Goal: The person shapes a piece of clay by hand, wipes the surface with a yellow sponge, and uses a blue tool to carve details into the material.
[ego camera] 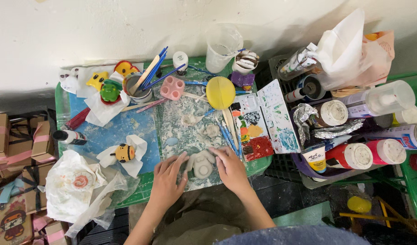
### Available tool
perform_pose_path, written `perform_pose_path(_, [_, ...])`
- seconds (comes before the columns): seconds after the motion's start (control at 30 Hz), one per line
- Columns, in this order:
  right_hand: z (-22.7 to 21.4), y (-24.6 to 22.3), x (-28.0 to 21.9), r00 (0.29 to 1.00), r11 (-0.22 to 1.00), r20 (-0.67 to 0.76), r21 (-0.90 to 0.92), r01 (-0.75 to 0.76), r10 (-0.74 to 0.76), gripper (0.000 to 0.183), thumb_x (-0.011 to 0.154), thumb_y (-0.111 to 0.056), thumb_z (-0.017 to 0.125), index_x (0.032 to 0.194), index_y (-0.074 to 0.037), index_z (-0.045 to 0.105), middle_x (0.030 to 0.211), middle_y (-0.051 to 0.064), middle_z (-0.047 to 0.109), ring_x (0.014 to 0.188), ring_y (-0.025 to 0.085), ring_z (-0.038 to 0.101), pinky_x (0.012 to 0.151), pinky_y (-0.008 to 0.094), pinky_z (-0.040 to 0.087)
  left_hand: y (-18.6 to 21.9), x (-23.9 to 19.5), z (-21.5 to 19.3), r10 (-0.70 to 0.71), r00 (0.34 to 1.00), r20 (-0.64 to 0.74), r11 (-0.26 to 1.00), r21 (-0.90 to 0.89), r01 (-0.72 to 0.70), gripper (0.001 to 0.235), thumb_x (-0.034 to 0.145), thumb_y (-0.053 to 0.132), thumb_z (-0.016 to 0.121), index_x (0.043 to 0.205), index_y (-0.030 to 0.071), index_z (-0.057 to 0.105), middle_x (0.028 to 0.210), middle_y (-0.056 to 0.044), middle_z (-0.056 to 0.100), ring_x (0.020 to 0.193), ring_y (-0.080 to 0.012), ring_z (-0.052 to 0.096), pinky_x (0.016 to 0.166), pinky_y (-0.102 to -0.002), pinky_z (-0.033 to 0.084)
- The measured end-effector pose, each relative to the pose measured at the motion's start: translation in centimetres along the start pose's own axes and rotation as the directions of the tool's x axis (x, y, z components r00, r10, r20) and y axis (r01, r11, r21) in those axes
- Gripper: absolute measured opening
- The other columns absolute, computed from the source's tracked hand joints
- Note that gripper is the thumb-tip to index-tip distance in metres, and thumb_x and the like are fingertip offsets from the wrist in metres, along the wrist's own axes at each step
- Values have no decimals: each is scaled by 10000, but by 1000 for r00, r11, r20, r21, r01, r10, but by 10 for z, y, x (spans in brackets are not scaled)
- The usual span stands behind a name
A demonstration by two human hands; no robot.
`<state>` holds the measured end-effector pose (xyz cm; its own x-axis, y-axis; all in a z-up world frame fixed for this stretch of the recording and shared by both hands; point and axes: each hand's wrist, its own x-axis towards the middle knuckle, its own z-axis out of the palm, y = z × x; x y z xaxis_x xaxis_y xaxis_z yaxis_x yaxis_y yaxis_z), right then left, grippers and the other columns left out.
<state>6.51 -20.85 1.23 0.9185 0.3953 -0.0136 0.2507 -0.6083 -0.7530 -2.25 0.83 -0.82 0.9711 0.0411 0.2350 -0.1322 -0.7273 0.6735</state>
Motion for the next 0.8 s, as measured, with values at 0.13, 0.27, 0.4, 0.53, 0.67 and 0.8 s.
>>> perform_pose_path(0.13, [3, 0, -1, 999, 994, 24, -110, 27, -24, 336, 980, -98, 569, 1282, -173, 696, 1059, 94, 646, 941, 299, 658, 788, 406, 517, 0, -2, 3, 22, 1000, 6, 999, 47, -22, 581, 863, 145, 693, 1422, 103, 536, 1241, -113, 648, 1214, -285, 583, 1031, -481, 404])
perform_pose_path(0.27, [1, 1, -3, 999, 996, 31, -75, 46, -44, 346, 983, -97, 562, 1294, -169, 697, 1057, 95, 647, 953, 298, 658, 798, 403, 519, 2, -3, 6, 40, 999, -7, 997, 63, -40, 561, 887, 137, 667, 1423, 86, 507, 1246, -99, 642, 1236, -287, 580, 1053, -492, 389])
perform_pose_path(0.4, [-3, 3, -3, 998, 998, 39, -33, 51, -49, 359, 956, -131, 617, 1313, -118, 654, 1120, 112, 628, 992, 298, 648, 840, 401, 519, 7, -3, 6, 20, 999, -30, 998, 60, -18, 625, 883, 175, 690, 1445, 30, 460, 1266, -168, 595, 1214, -330, 549, 1024, -503, 380])
perform_pose_path(0.53, [1, 6, -3, 999, 999, 48, -34, 24, -22, 354, 925, -166, 695, 1278, -137, 694, 1145, 98, 642, 1037, 289, 657, 867, 386, 525, 6, -5, 6, 26, 1000, -9, 998, 54, -25, 580, 909, 144, 677, 1446, 62, 473, 1336, -110, 616, 1262, -287, 566, 1036, -494, 381])
perform_pose_path(0.67, [5, 6, -5, 999, 998, 40, -65, 14, -12, 353, 932, -163, 687, 1284, -147, 705, 1142, 102, 639, 1045, 291, 653, 874, 386, 518, 4, -4, 5, 18, 1000, 20, 998, 63, -20, 552, 914, 148, 689, 1428, 100, 493, 1342, -102, 614, 1289, -284, 553, 1051, -490, 385])
perform_pose_path(0.8, [5, 7, -6, 999, 999, -4, 5, 54, -54, 342, 968, -113, 612, 1306, -122, 658, 1185, 113, 632, 1079, 298, 643, 904, 389, 516, 8, -1, 0, -34, 999, 32, 999, 2, 34, 585, 868, 177, 726, 1407, 103, 512, 1330, -123, 591, 1274, -306, 547, 1047, -510, 376])
